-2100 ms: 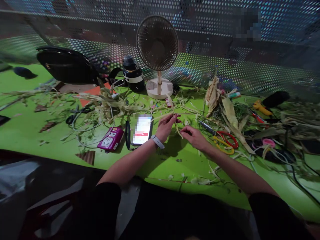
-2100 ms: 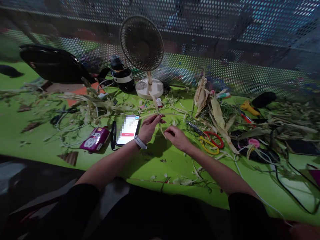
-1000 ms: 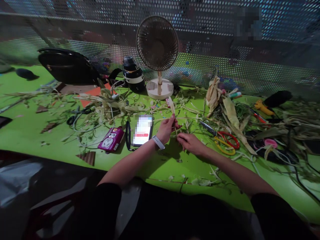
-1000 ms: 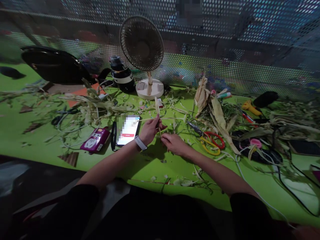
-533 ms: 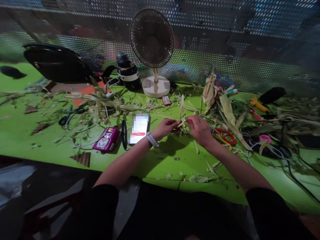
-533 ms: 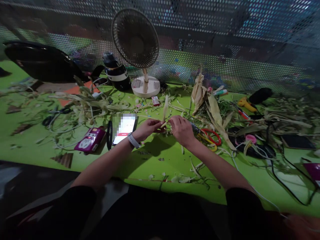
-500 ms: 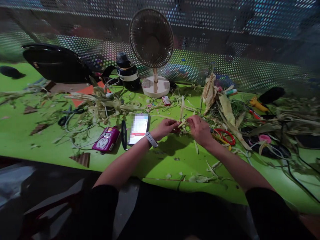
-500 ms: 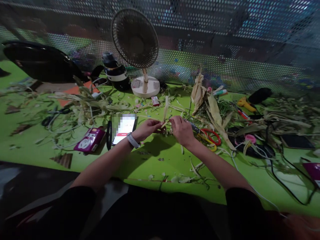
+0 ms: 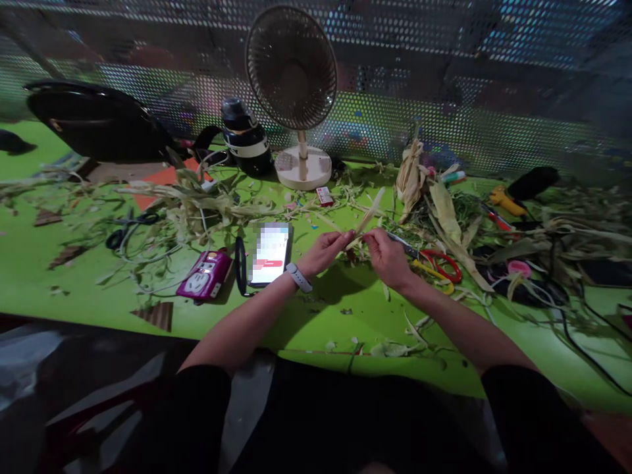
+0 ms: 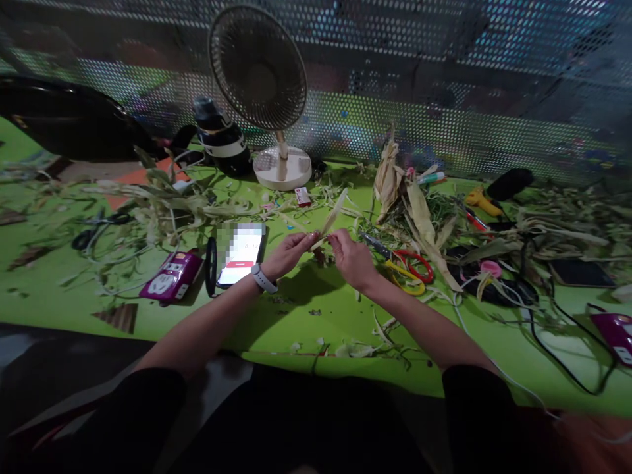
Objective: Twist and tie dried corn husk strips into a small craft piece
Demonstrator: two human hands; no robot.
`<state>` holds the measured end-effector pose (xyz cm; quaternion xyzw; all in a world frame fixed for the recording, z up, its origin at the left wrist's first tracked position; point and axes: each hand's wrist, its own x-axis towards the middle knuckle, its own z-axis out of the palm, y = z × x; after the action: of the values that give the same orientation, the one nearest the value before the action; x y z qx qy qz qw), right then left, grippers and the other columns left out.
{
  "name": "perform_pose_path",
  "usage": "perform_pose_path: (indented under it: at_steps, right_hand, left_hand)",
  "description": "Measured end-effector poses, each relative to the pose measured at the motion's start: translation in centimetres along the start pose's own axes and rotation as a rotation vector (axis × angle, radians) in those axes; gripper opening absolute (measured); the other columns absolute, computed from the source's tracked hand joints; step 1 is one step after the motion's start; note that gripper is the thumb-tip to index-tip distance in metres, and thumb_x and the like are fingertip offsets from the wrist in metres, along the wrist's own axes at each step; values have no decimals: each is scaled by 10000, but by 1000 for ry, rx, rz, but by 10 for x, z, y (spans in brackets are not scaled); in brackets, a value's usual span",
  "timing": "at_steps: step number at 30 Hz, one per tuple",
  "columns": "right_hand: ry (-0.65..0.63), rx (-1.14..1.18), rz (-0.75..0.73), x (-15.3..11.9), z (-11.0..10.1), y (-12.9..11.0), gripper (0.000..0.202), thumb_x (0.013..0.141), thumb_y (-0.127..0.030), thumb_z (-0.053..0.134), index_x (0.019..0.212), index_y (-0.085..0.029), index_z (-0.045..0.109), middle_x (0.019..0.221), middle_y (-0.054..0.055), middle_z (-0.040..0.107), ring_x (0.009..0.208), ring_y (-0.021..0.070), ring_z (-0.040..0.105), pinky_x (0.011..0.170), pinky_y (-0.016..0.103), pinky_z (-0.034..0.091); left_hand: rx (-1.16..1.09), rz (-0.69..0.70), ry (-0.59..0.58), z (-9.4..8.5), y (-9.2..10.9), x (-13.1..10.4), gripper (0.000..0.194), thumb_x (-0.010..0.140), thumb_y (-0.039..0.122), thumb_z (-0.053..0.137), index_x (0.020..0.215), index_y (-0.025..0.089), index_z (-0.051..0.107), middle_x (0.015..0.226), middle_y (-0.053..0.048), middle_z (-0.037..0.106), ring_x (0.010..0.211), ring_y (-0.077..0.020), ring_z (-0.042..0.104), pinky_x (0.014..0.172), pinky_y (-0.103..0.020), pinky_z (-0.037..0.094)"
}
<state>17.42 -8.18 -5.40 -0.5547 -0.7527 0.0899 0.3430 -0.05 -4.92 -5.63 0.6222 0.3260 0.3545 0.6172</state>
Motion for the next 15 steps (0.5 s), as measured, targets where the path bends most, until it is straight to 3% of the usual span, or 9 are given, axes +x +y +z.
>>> perform_pose_path:
  at_steps: [7,15]
  right_hand:
    - [15,22,55,2,-2,-3,368,966,-473,270,858,-205,498,637,23,564,542,159,501,541,265,344]
    - [-50,52,75,1,-3,-4,290,957,-414,305,853,-213,486,601,5,535,512,160,490,535,267,335]
  left_hand:
    - [-2,40,127,3,-1,-1,481,780,623,538,674,167,649,629,-19,657,611,-132,603,679,-265,485]
    - [120,125,39,-1,0,-5,441,837,546,510,677,168,671,682,-45,671,653,-148,610,700,-278,487]
